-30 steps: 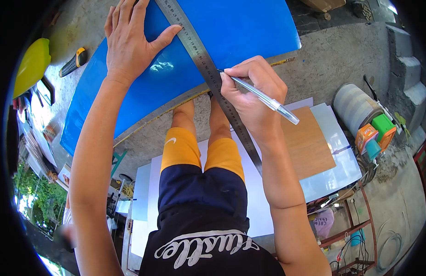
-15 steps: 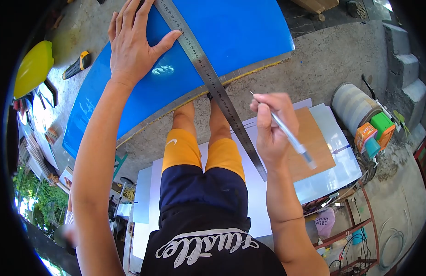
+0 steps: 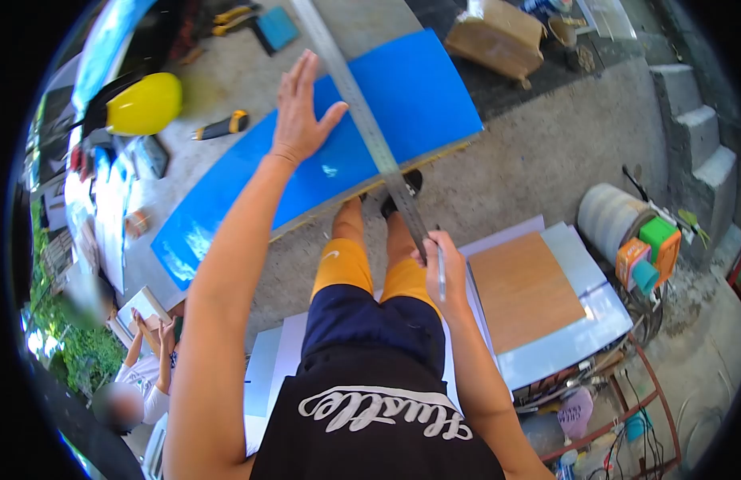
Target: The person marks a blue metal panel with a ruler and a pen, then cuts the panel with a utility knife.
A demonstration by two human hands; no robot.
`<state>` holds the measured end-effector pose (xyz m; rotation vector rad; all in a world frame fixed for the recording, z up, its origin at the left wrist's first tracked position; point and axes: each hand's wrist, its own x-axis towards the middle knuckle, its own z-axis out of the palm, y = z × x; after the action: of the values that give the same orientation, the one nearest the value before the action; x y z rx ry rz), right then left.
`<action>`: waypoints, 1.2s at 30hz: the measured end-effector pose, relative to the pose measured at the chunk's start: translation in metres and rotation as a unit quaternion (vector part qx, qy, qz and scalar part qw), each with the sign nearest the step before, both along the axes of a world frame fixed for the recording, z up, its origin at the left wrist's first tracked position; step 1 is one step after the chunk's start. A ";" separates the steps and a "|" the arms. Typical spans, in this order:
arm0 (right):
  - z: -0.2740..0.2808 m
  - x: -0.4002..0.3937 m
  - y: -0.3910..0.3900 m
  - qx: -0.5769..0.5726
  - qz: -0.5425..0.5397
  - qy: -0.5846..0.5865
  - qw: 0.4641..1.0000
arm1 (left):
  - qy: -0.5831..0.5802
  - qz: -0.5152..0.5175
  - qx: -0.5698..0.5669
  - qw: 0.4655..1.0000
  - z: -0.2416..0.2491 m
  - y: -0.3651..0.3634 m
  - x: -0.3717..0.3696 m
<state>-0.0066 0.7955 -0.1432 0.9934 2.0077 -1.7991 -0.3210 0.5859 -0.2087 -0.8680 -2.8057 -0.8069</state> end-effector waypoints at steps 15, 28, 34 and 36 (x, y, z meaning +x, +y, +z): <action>0.107 0.048 -0.026 0.091 -0.008 0.173 0.981 | -0.205 0.115 0.032 0.971 0.139 -0.156 0.290; 0.152 0.118 -0.252 0.161 -0.126 0.213 0.955 | -0.305 0.106 0.095 0.942 0.110 -0.407 0.333; 0.171 0.160 -0.353 0.175 -0.063 0.203 0.961 | -0.318 0.111 0.057 0.940 0.114 -0.503 0.369; 0.178 0.169 -0.377 0.187 -0.035 0.197 0.962 | -0.291 0.113 0.047 0.949 0.115 -0.517 0.372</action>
<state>0.1626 0.4186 0.0344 0.8588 2.6614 -1.8046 0.0509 0.0686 -0.0938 -0.3097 -3.2280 -1.3229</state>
